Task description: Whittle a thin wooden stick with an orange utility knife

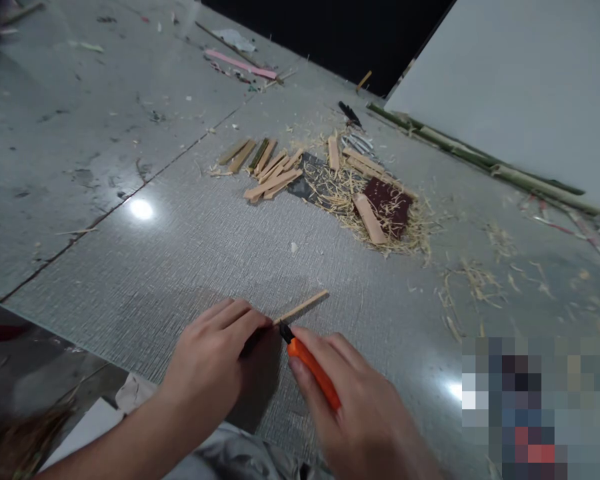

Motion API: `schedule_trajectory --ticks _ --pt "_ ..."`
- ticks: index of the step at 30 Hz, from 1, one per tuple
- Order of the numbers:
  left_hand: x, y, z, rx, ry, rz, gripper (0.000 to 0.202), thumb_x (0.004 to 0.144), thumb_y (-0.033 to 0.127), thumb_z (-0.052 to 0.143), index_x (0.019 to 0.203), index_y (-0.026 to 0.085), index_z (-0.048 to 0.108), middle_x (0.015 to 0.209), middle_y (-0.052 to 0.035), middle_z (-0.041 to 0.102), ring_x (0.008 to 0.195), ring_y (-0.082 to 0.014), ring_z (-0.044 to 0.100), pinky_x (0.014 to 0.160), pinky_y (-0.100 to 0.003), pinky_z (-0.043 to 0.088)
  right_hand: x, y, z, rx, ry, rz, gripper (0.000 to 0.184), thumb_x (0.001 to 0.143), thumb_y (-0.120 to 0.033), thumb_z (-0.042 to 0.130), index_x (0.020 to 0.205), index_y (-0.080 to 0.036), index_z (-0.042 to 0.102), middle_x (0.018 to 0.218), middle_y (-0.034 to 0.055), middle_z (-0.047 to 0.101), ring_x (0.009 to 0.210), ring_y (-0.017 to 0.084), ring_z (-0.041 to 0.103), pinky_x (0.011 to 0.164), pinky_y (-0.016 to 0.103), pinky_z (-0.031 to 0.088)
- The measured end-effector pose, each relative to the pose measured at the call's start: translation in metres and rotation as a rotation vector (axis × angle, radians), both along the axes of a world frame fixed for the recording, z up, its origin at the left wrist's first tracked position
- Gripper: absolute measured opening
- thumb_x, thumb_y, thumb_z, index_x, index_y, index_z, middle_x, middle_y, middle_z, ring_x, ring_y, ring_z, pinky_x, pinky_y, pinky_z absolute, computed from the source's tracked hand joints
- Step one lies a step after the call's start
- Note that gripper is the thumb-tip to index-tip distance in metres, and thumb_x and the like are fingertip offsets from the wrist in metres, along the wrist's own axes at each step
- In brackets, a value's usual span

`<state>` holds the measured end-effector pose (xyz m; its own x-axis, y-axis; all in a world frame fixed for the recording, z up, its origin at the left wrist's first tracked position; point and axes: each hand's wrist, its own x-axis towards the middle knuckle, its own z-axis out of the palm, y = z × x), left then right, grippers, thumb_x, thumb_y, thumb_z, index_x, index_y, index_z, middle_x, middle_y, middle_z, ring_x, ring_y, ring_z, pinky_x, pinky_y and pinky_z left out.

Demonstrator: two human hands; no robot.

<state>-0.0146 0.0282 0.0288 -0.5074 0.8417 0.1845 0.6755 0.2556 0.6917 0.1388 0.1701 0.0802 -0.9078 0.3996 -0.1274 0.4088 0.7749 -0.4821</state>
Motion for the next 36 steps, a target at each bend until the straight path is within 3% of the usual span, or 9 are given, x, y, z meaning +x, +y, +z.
schedule_trajectory --ticks 7,13,18,22,25,28,32,36 --pt "-0.003 -0.001 0.001 -0.043 -0.01 -0.065 0.018 0.097 0.004 0.06 0.097 0.018 0.07 0.089 -0.0036 0.072 0.082 -0.0243 0.065 0.072 -0.041 0.052 -0.007 -0.002 0.004 -0.03 -0.059 0.004 0.033 0.111 -0.039 0.051 0.133 -0.034 0.073 0.114 0.0035 0.079 0.102 0.018 0.079 0.085 0.03 0.068" --pt "-0.003 0.001 0.008 -0.09 0.013 -0.111 0.015 0.095 0.003 0.057 0.092 0.017 0.063 0.089 -0.0064 0.068 0.081 -0.0265 0.061 0.072 -0.044 0.05 -0.003 -0.015 0.004 0.256 -0.012 0.055 0.037 0.113 -0.043 0.045 0.134 -0.027 0.072 0.098 0.0044 0.075 0.069 0.019 0.078 0.056 0.03 0.064" --pt "-0.003 0.004 0.008 -0.105 0.02 -0.104 0.019 0.093 0.001 0.056 0.09 0.019 0.06 0.089 -0.0049 0.068 0.081 -0.0253 0.059 0.074 -0.042 0.048 -0.007 -0.024 0.005 0.401 -0.009 0.107 0.045 0.115 -0.044 0.038 0.134 -0.019 0.07 0.091 0.003 0.073 0.061 0.015 0.074 0.047 0.027 0.054" --pt "0.0 0.007 0.003 -0.096 0.04 -0.047 0.018 0.097 0.004 0.055 0.09 0.02 0.06 0.09 -0.0055 0.068 0.085 -0.0252 0.061 0.076 -0.041 0.047 -0.01 0.001 -0.003 0.547 -0.042 -0.021 0.057 0.115 -0.05 0.028 0.127 -0.02 0.076 0.093 0.0073 0.074 0.055 0.017 0.068 0.043 0.03 0.044" --pt "0.002 0.008 0.0 -0.078 0.05 -0.007 0.015 0.099 0.009 0.056 0.09 0.02 0.06 0.09 -0.0053 0.069 0.085 -0.025 0.062 0.075 -0.04 0.047 -0.009 0.031 -0.003 0.593 0.002 -0.16 0.056 0.113 -0.053 0.037 0.13 -0.016 0.075 0.097 0.0115 0.075 0.064 0.023 0.07 0.05 0.034 0.046" --pt "0.002 0.008 0.001 -0.058 0.047 0.005 0.015 0.1 0.009 0.056 0.09 0.02 0.061 0.09 -0.0041 0.07 0.085 -0.0236 0.063 0.075 -0.038 0.048 -0.006 0.042 0.005 0.52 0.089 -0.224 0.053 0.111 -0.053 0.044 0.137 -0.016 0.072 0.106 0.0129 0.077 0.083 0.027 0.076 0.066 0.039 0.057" --pt "0.003 0.006 0.007 -0.073 0.023 0.048 0.016 0.102 0.011 0.054 0.09 0.02 0.061 0.091 -0.0045 0.07 0.086 -0.0238 0.064 0.076 -0.039 0.05 -0.004 0.028 0.013 0.265 0.077 -0.125 0.041 0.11 -0.049 0.051 0.134 -0.025 0.075 0.12 0.0087 0.081 0.105 0.024 0.079 0.083 0.036 0.065" --pt "0.003 0.007 0.009 -0.1 0.015 0.057 0.014 0.102 0.014 0.055 0.091 0.021 0.061 0.092 -0.0051 0.07 0.086 -0.0247 0.064 0.077 -0.04 0.051 -0.008 0.013 0.011 0.076 0.003 -0.051 0.037 0.11 -0.045 0.052 0.132 -0.029 0.077 0.123 0.0069 0.082 0.11 0.022 0.079 0.091 0.038 0.066"
